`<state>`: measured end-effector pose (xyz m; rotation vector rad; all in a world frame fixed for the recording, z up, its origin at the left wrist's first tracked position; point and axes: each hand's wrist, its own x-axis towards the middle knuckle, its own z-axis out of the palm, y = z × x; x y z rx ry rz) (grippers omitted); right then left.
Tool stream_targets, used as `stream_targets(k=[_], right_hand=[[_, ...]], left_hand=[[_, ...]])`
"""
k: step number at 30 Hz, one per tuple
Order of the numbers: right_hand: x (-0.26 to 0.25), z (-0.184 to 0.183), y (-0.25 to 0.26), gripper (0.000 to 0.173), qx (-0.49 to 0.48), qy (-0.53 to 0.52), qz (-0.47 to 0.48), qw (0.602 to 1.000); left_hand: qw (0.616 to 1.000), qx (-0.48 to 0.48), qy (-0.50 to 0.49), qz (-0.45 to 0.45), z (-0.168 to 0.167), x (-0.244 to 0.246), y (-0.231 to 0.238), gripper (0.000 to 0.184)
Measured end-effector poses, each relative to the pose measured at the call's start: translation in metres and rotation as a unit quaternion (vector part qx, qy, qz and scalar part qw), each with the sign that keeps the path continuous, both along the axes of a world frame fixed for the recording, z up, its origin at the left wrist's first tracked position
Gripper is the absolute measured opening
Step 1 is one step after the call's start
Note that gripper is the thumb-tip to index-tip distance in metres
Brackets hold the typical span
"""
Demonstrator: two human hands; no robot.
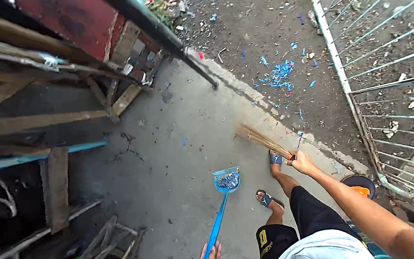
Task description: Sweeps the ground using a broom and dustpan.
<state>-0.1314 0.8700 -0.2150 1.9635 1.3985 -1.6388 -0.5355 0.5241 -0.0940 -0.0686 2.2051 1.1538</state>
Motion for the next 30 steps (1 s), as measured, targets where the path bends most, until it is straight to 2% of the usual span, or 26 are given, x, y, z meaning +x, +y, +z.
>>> stream_targets(k=[2, 4, 6, 9, 12, 15, 16, 18, 21, 23, 26, 28, 30], right_hand=[[0.023, -0.024, 0.031, 0.035, -0.008, -0.006, -0.025, 1.000], [0.041, -0.045, 0.061, 0.036, 0.017, -0.033, -0.133, 0.990], [0.056, -0.048, 0.074, 0.035, 0.062, -0.055, -0.197, 0.977], [0.090, -0.007, 0.049, 0.038, 0.074, -0.044, -0.167, 0.982], [0.131, 0.028, -0.006, 0.037, 0.014, -0.020, -0.091, 0.996], [0.167, 0.025, -0.037, 0.033, -0.057, -0.033, -0.038, 0.997], [0.178, 0.016, -0.038, 0.033, -0.067, -0.046, -0.054, 0.995], [0.190, 0.000, -0.033, 0.036, -0.054, -0.075, -0.143, 0.985], [0.173, 0.007, -0.018, 0.042, -0.010, -0.076, -0.255, 0.964], [0.148, 0.033, -0.023, 0.050, -0.008, -0.075, -0.287, 0.955], [0.111, 0.078, -0.061, 0.051, -0.010, -0.094, -0.348, 0.933], [0.080, 0.095, -0.099, 0.055, -0.036, -0.120, -0.421, 0.898], [0.042, 0.102, -0.136, 0.048, -0.069, -0.147, -0.535, 0.829]], left_hand=[[0.999, 0.005, 0.007, -0.037, 0.003, 0.000, 0.048, 0.042], [0.998, 0.013, 0.018, -0.066, 0.008, -0.003, 0.088, 0.041], [0.994, 0.021, 0.029, -0.101, 0.015, -0.011, 0.126, 0.041], [0.986, 0.027, 0.033, -0.160, 0.023, -0.018, 0.180, 0.042], [0.977, 0.047, 0.045, -0.205, 0.024, -0.014, 0.242, 0.042], [0.961, 0.074, 0.063, -0.258, 0.026, -0.005, 0.305, 0.042], [0.954, 0.079, 0.066, -0.282, 0.025, -0.002, 0.326, 0.043], [0.938, 0.089, 0.069, -0.327, 0.021, 0.002, 0.365, 0.044], [0.915, 0.108, 0.069, -0.382, 0.012, 0.004, 0.429, 0.046], [0.897, 0.110, 0.063, -0.423, 0.006, 0.005, 0.477, 0.046], [0.861, 0.120, 0.046, -0.492, -0.008, 0.007, 0.557, 0.047], [0.827, 0.124, 0.032, -0.548, -0.021, 0.006, 0.613, 0.048], [0.791, 0.123, 0.023, -0.599, -0.026, -0.002, 0.654, 0.050]])
